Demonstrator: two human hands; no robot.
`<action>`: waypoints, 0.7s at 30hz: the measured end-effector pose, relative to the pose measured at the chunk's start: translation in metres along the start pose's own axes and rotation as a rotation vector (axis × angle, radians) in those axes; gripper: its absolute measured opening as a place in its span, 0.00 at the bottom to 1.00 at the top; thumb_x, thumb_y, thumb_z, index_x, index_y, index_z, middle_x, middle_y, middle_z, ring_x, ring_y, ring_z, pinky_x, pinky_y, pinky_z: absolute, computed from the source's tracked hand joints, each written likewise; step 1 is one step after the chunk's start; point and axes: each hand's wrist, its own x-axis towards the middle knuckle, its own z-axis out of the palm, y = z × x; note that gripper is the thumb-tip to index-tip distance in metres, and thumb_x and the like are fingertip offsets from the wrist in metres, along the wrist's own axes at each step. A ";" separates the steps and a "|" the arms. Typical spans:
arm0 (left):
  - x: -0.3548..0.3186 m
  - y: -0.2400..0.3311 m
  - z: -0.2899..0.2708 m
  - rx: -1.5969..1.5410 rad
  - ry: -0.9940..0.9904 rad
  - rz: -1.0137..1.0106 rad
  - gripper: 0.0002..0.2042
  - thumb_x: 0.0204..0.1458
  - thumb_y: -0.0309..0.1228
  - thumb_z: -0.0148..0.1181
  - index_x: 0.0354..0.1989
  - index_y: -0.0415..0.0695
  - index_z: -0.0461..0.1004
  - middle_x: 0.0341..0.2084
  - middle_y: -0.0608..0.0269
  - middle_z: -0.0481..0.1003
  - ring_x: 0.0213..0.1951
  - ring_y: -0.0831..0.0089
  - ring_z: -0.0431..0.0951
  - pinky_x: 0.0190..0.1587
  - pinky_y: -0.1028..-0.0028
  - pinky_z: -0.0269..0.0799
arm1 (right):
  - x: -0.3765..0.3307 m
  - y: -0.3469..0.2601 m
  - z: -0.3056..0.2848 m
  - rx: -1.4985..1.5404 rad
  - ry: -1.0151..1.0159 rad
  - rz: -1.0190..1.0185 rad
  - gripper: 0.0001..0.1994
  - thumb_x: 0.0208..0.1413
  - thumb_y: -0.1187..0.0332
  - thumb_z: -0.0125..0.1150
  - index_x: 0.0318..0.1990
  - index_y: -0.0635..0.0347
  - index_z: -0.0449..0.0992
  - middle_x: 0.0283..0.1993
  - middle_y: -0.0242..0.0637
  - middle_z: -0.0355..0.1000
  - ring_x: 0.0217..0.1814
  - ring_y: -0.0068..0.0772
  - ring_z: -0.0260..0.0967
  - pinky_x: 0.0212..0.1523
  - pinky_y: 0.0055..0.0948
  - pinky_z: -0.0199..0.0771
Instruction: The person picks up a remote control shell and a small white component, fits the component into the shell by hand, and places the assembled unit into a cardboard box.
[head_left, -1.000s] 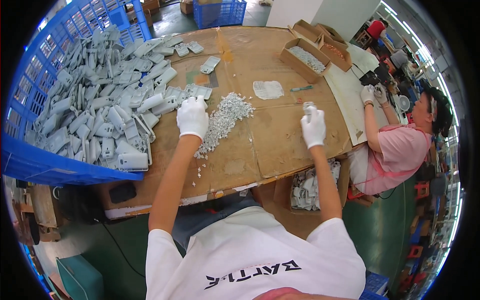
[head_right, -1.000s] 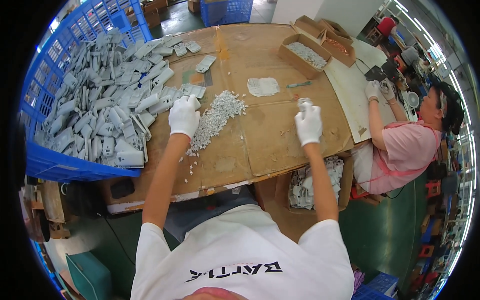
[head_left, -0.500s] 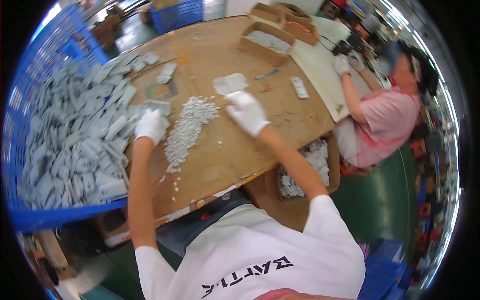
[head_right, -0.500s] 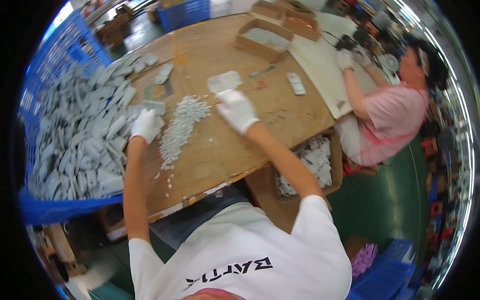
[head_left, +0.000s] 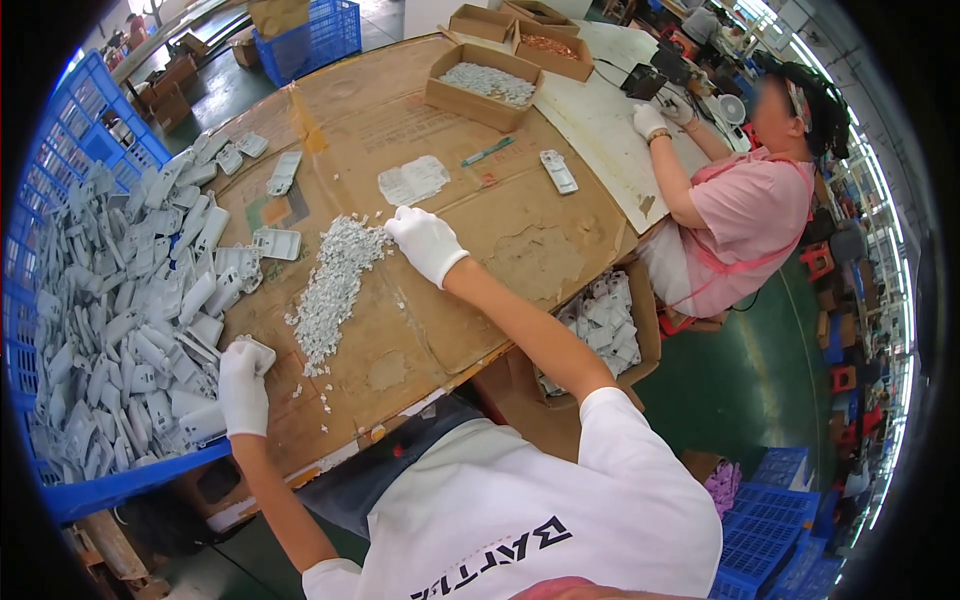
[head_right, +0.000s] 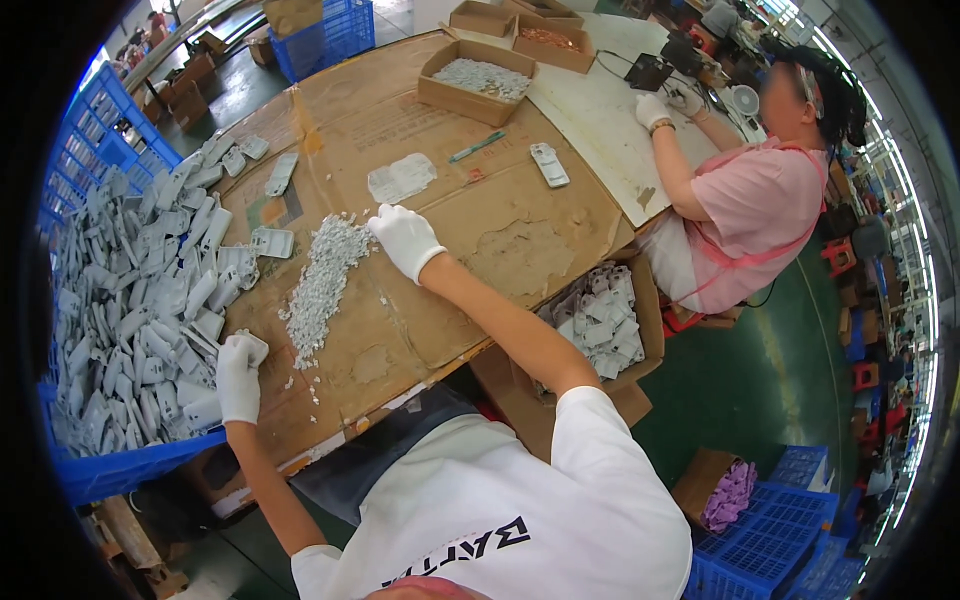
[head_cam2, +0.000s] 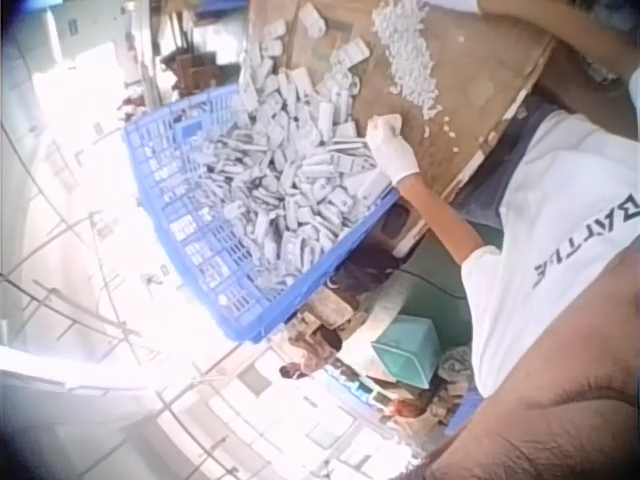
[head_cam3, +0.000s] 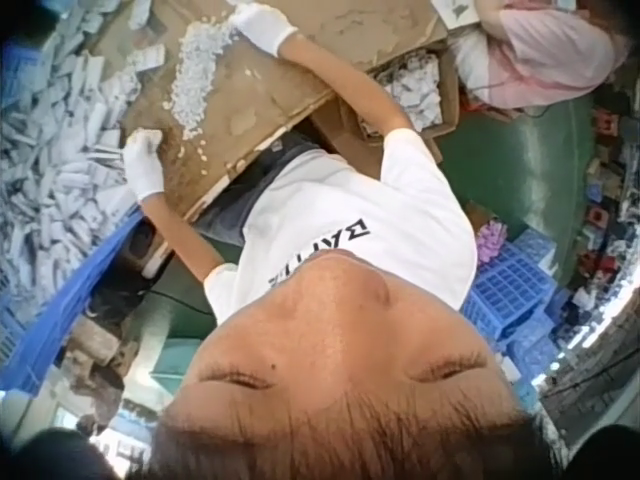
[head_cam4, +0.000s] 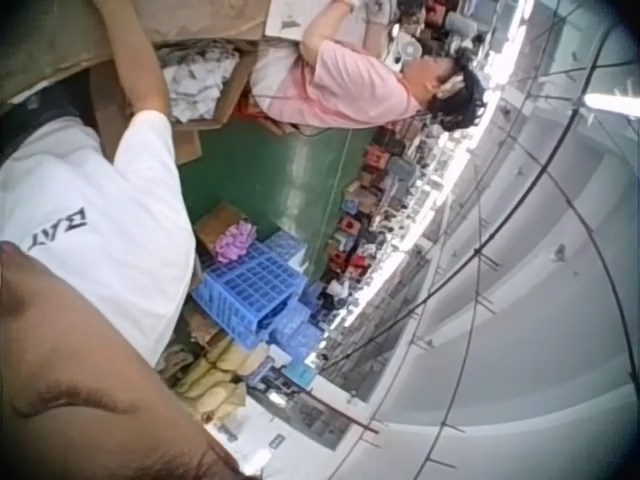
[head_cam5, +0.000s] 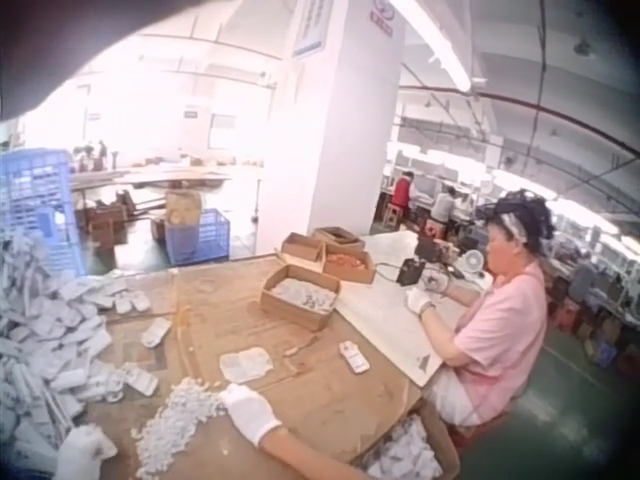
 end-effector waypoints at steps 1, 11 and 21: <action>-0.008 -0.001 0.001 -0.001 0.001 -0.006 0.06 0.48 0.16 0.56 0.30 0.40 0.68 0.33 0.49 0.71 0.40 0.47 0.73 0.42 0.56 0.69 | 0.001 -0.001 -0.002 -0.007 -0.041 0.031 0.03 0.53 0.73 0.59 0.35 0.56 0.74 0.39 0.42 0.73 0.44 0.47 0.74 0.43 0.44 0.78; -0.022 0.013 0.015 0.174 0.142 -0.361 0.24 0.49 0.30 0.68 0.56 0.44 0.71 0.50 0.52 0.72 0.52 0.50 0.73 0.55 0.58 0.70 | -0.029 -0.003 -0.017 0.032 0.015 0.058 0.05 0.57 0.71 0.60 0.39 0.56 0.71 0.36 0.42 0.72 0.40 0.47 0.76 0.39 0.43 0.79; -0.003 0.006 0.033 0.281 0.008 -0.523 0.31 0.45 0.32 0.72 0.59 0.45 0.69 0.48 0.51 0.73 0.49 0.50 0.75 0.52 0.57 0.73 | -0.056 -0.050 -0.043 0.499 -0.022 0.150 0.03 0.55 0.72 0.61 0.36 0.56 0.77 0.35 0.44 0.76 0.38 0.53 0.76 0.40 0.43 0.77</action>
